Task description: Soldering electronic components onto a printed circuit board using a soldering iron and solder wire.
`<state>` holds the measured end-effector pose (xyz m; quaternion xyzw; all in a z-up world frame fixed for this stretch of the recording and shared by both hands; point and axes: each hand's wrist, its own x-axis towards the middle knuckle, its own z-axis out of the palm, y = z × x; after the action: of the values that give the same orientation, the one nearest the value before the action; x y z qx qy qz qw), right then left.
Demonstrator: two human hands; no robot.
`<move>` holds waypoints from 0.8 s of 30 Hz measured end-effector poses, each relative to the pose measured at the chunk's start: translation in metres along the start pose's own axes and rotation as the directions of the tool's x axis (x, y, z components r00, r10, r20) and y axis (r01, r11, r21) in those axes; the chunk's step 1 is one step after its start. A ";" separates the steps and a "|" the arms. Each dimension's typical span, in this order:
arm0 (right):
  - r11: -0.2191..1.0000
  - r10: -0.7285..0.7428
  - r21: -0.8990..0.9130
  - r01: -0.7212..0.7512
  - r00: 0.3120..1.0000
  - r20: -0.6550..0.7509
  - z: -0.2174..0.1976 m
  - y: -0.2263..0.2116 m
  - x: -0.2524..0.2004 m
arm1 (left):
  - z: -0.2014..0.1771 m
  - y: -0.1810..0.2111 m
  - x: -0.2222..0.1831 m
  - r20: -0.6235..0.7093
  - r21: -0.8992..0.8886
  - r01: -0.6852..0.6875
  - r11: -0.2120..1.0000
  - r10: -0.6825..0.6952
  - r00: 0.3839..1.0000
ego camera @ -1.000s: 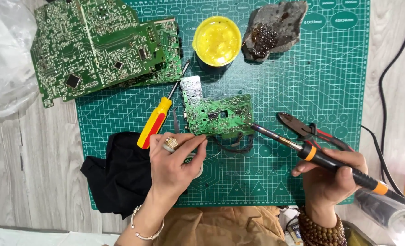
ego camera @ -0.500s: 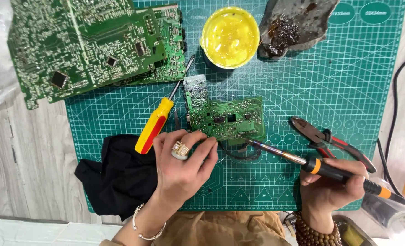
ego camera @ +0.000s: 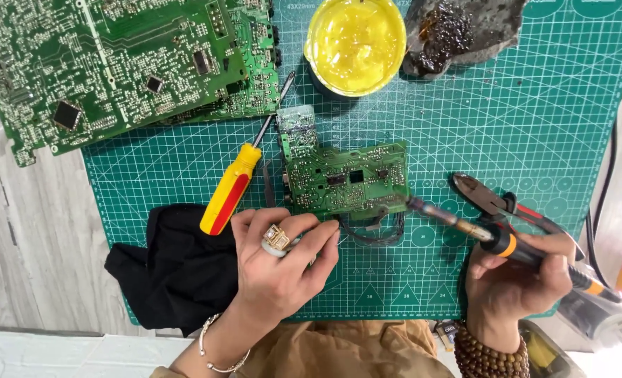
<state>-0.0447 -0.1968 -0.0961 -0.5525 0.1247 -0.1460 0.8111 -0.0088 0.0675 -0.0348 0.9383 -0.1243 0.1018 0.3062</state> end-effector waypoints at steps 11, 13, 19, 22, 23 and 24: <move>0.992 -0.122 0.027 0.121 0.991 0.045 0.001 -0.015 -0.003 | 0.002 0.047 0.005 -0.029 -0.151 -0.081 0.985 0.077 0.997; 0.991 -0.131 0.006 0.131 0.991 -0.001 0.002 -0.017 -0.005 | 0.007 0.056 0.009 -0.015 -0.185 -0.097 0.978 0.096 0.995; 0.964 -0.219 -0.142 0.224 0.974 0.055 0.008 -0.023 -0.002 | 0.017 0.081 0.022 -0.040 -0.314 -0.122 0.942 0.115 0.993; 0.983 -0.158 -0.081 0.163 0.986 0.061 0.009 -0.026 -0.001 | 0.019 0.087 0.025 -0.057 -0.325 -0.138 0.936 0.126 0.990; 0.979 -0.169 -0.096 0.181 0.978 0.125 0.009 -0.027 0.000 | 0.020 0.088 0.025 -0.053 -0.325 -0.138 0.936 0.128 0.990; 0.974 -0.175 -0.111 0.198 0.966 0.188 0.008 -0.028 0.001 | 0.019 0.089 0.025 -0.048 -0.325 -0.137 0.936 0.128 0.991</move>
<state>-0.0433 -0.1996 -0.0672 -0.6237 0.0085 -0.1635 0.7643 -0.0091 -0.0181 0.0056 0.8626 -0.1985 0.1122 0.4516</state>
